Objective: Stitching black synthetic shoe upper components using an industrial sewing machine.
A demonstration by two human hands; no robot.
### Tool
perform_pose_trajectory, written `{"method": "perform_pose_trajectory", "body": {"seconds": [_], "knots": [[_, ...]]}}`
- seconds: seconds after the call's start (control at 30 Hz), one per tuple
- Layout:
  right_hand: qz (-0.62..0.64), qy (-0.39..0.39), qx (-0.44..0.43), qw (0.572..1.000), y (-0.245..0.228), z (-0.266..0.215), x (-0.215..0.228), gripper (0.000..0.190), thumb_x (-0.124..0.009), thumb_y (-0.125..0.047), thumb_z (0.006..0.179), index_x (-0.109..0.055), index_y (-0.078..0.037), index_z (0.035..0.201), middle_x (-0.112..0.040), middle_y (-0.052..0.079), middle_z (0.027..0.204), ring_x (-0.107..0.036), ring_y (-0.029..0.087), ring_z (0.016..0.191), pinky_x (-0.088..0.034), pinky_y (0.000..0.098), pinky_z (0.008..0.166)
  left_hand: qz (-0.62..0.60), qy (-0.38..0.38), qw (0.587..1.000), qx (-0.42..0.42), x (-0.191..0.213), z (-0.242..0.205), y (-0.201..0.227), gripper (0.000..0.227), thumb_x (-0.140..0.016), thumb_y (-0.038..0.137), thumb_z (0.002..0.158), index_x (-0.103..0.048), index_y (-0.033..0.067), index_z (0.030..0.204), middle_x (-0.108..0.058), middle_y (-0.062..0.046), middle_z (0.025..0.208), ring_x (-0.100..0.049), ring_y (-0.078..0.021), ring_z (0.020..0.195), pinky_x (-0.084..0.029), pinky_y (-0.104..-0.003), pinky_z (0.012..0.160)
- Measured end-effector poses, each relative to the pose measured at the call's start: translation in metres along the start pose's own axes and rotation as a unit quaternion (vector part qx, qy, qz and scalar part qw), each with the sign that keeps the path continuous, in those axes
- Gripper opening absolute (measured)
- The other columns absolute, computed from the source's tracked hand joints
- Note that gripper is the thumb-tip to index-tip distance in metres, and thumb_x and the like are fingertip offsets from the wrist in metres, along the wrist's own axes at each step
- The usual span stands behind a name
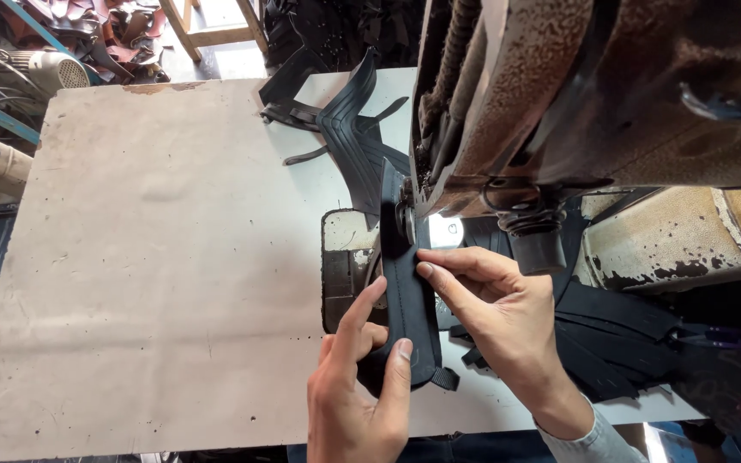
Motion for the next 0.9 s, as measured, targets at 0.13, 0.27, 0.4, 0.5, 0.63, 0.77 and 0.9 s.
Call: {"method": "perform_pose_trajectory", "body": {"seconds": [0.13, 0.27, 0.4, 0.5, 0.63, 0.77, 0.9], "knots": [[-0.011, 0.002, 0.005, 1.000, 0.001, 0.000, 0.004, 0.021, -0.072, 0.000, 0.090, -0.079, 0.002, 0.111, -0.081, 0.009, 0.100, -0.073, 0.008, 0.086, -0.059, 0.0196, 0.075, -0.008, -0.019, 0.999, 0.025, -0.002, 0.012, 0.003, 0.061, -0.071, 0.003, 0.081, -0.058, 0.0092, 0.141, -0.077, -0.003, 0.079, -0.069, -0.0181, 0.087, -0.052, -0.034, 0.089], [0.004, -0.004, 0.005, 1.000, 0.002, 0.000, 0.002, 0.022, -0.072, 0.000, 0.091, -0.078, 0.002, 0.111, -0.080, 0.008, 0.101, -0.073, 0.007, 0.087, -0.059, 0.0187, 0.076, -0.002, -0.014, 0.999, -0.030, 0.002, 0.026, 0.009, 0.057, -0.070, 0.004, 0.085, -0.057, 0.0102, 0.140, -0.073, -0.003, 0.078, -0.072, -0.0154, 0.078, -0.050, -0.033, 0.092], [-0.009, 0.014, -0.017, 1.000, 0.005, 0.002, 0.005, 0.022, -0.074, 0.000, 0.090, -0.080, 0.002, 0.111, -0.080, 0.008, 0.097, -0.068, 0.006, 0.079, -0.053, 0.0171, 0.065, 0.000, -0.021, 0.999, -0.036, 0.003, 0.051, 0.017, 0.059, -0.069, 0.003, 0.085, -0.058, 0.0114, 0.142, -0.070, -0.003, 0.079, -0.066, -0.0157, 0.079, -0.053, -0.029, 0.078], [-0.003, 0.013, -0.019, 1.000, 0.000, 0.004, 0.004, 0.021, -0.073, -0.002, 0.089, -0.079, 0.001, 0.109, -0.081, 0.006, 0.096, -0.072, 0.004, 0.081, -0.056, 0.0157, 0.068, -0.012, -0.057, 0.997, 0.048, -0.004, 0.068, 0.008, 0.056, -0.067, 0.004, 0.085, -0.060, 0.0157, 0.140, -0.062, -0.003, 0.075, -0.060, -0.0132, 0.064, -0.051, -0.027, 0.064], [-0.044, 0.040, -0.063, 0.996, 0.007, 0.005, 0.009, 0.020, -0.076, -0.005, 0.089, -0.083, -0.002, 0.108, -0.078, 0.006, 0.088, -0.062, 0.004, 0.069, -0.045, 0.0172, 0.054, -0.052, -0.066, 0.995, 0.045, -0.009, 0.087, 0.007, 0.052, -0.065, 0.006, 0.087, -0.061, 0.0140, 0.139, -0.067, -0.001, 0.074, -0.060, -0.0067, 0.067, -0.051, -0.025, 0.064], [-0.031, -0.014, -0.027, 0.999, -0.001, 0.012, 0.010, 0.019, -0.074, -0.007, 0.090, -0.079, -0.002, 0.107, -0.081, 0.004, 0.087, -0.071, 0.006, 0.073, -0.056, 0.0186, 0.063, -0.129, -0.058, 0.990, 0.008, -0.014, 0.105, 0.005, 0.048, -0.064, 0.003, 0.090, -0.061, 0.0083, 0.137, -0.073, 0.000, 0.086, -0.062, -0.0032, 0.077, -0.052, -0.022, 0.070], [-0.092, -0.014, -0.043, 0.995, -0.014, 0.019, 0.022, 0.020, -0.075, -0.006, 0.089, -0.079, -0.001, 0.108, -0.079, 0.006, 0.084, -0.070, 0.007, 0.072, -0.054, 0.0206, 0.062, -0.123, -0.069, 0.990, -0.018, -0.017, 0.115, 0.008, 0.049, -0.065, 0.001, 0.090, -0.061, 0.0065, 0.138, -0.073, -0.002, 0.082, -0.061, -0.0033, 0.074, -0.052, -0.022, 0.069]]}}
Point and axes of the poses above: each hand's wrist, its own z-axis towards the middle knuckle, its own x-axis out of the back of the hand, y = z × x, the point moved 8 cm from there along z, towards the middle knuckle
